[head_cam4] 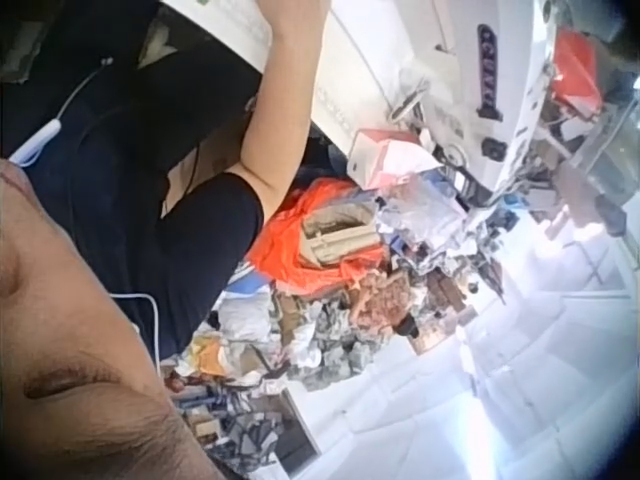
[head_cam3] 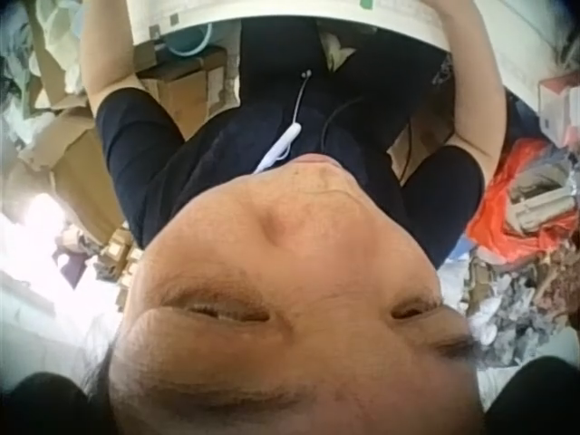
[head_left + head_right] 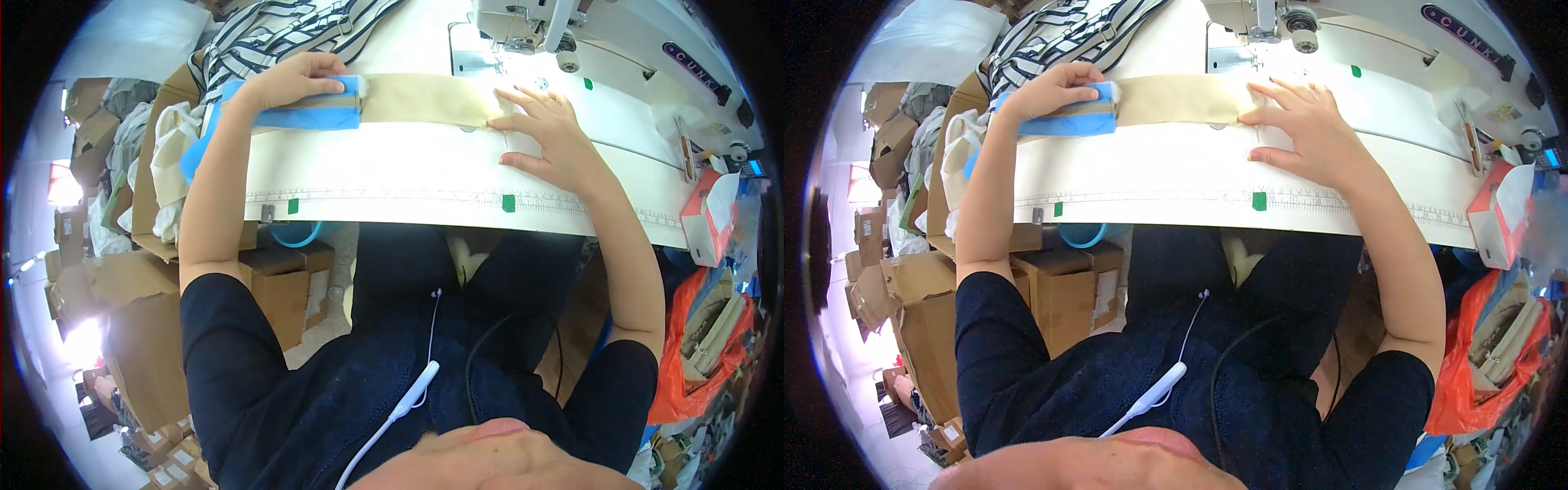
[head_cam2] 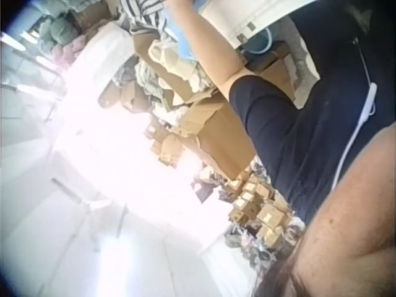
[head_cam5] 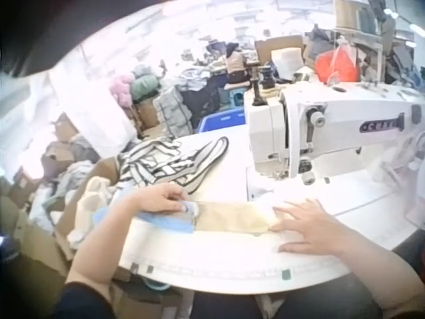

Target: Sewing fabric strips and components together using an industrial sewing machine in a workshop.

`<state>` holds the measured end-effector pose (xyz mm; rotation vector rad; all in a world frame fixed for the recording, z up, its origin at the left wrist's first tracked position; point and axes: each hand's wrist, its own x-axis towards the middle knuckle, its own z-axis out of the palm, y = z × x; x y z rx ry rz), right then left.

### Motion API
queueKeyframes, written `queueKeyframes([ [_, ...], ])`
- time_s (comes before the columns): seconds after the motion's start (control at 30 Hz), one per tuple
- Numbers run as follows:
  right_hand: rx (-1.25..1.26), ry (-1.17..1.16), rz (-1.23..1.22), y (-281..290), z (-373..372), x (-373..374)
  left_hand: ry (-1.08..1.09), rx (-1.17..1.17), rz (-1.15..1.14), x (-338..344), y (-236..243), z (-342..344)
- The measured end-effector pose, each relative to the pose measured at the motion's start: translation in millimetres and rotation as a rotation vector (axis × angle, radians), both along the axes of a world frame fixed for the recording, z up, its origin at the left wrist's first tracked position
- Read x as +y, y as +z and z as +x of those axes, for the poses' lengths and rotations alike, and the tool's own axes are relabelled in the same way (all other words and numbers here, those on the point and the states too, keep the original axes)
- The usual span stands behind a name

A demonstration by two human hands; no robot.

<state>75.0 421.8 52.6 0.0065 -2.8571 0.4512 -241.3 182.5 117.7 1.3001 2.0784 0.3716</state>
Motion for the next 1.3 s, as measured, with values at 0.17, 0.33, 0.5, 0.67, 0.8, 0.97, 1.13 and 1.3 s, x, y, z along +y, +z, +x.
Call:
queueKeyframes([
  [0.17,-0.003,0.003,-0.017,-2,1,1,0.031,0.231,-0.136,10,17,29],
  [0.33,0.003,0.009,-0.019,-2,2,3,-0.049,0.478,-0.335,13,29,24],
  [0.5,0.028,0.030,-0.011,0,1,1,-0.059,-0.050,0.196,-2,76,0],
  [0.67,-0.015,0.003,-0.024,0,2,1,-0.114,-0.031,0.262,56,51,31],
  [0.8,0.023,0.012,0.017,1,3,3,-0.120,-0.065,0.254,106,13,97],
  [0.97,-0.091,0.021,-0.017,6,0,1,-0.103,0.077,0.088,122,-3,111],
  [1.13,-0.016,0.009,0.016,2,1,1,-0.125,0.034,0.053,126,-12,101],
  [1.3,0.014,0.016,0.004,2,2,3,-0.173,0.081,0.064,133,-16,99],
])
